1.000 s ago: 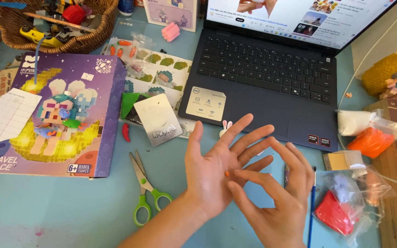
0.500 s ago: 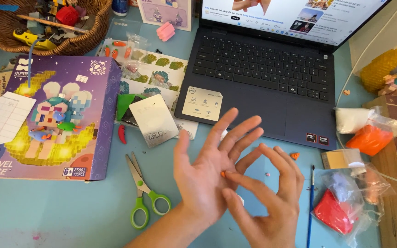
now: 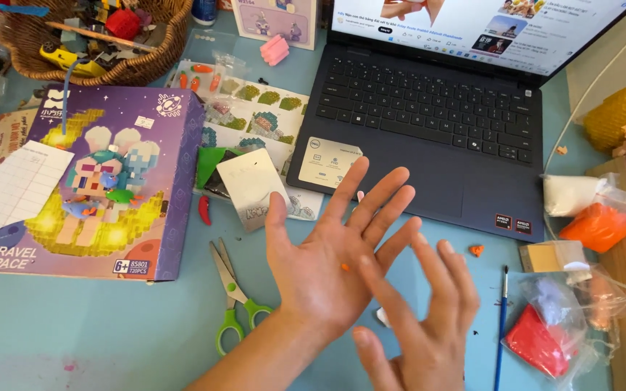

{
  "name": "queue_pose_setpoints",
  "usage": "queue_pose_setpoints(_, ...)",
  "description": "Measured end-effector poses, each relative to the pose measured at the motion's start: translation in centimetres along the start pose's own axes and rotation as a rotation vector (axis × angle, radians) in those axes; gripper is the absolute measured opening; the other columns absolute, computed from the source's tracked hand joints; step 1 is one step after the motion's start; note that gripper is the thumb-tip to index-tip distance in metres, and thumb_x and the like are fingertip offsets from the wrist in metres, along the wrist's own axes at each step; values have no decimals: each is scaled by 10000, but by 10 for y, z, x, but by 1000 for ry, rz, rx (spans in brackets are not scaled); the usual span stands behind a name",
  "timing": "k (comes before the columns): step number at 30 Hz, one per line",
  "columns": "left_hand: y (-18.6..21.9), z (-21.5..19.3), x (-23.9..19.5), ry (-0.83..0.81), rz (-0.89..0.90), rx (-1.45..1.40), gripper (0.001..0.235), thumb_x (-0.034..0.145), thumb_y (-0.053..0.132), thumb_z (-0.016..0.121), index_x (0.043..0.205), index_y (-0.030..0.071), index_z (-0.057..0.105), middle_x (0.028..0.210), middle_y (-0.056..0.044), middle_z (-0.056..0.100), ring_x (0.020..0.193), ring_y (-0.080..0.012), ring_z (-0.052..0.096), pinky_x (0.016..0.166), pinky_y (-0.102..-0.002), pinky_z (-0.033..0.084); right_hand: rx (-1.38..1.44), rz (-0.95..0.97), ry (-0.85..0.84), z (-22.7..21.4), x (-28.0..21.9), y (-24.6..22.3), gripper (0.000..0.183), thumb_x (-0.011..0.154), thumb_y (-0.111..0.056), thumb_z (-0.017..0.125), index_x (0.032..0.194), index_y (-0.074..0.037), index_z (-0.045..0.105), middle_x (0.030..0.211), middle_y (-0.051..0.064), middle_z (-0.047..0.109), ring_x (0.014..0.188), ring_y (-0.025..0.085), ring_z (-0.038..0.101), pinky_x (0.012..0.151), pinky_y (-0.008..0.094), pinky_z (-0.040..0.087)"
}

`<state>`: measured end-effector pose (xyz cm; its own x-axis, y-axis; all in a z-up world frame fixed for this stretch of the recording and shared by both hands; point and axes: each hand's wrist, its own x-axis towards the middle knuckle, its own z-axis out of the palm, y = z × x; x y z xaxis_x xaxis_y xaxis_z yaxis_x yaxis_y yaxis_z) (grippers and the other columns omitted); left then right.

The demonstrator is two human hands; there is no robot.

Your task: The person shapes small pieces of orange and white clay on a blue desk using their hands and a pencil. They roll the clay between their palms, use the pencil to carve details, and use a card to flatten the clay. They also open a bag of green clay.

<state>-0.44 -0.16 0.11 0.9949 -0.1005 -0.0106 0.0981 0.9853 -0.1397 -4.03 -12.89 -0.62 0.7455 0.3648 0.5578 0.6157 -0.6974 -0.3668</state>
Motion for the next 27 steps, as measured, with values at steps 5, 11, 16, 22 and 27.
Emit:
queue_pose_setpoints(5,0,-2,0,-41,41,98,862,903,693,340,1491,62,348,1476,-278,376,1358,-372,393,1111,-498,362,-71,-42,-21,2,-4,-6,520,931,-518,373,1254,-208,639,1471,177,381,1421,363,288,1180,627,263)
queue_pose_setpoints(11,1,-3,0,-41,50,122,860,899,691,333,1495,72,347,1477,-269,380,1361,-367,389,1110,-490,367,-77,-49,-43,4,-5,-4,540,938,-526,352,1294,-211,609,1485,184,372,1429,369,286,1178,613,257)
queue_pose_setpoints(16,2,2,0,12,80,233,845,883,696,300,1465,90,392,1448,-242,434,1319,-329,440,1092,-475,358,-16,6,-23,10,-9,-11,579,934,-554,323,1265,-193,632,1465,164,413,1416,364,330,1174,600,282)
queue_pose_setpoints(22,2,3,-1,2,69,210,848,889,691,318,1478,84,378,1456,-250,420,1333,-338,427,1095,-478,364,1,22,-8,11,-12,-14,585,942,-555,302,1252,-187,636,1463,166,417,1414,361,331,1176,606,292)
queue_pose_setpoints(27,1,0,0,7,-13,58,854,883,717,375,1467,95,398,1501,-256,369,1369,-356,388,1113,-502,350,65,63,-1,1,-4,-5,584,965,-510,286,1291,-137,597,1512,199,362,1451,359,286,1202,530,256)
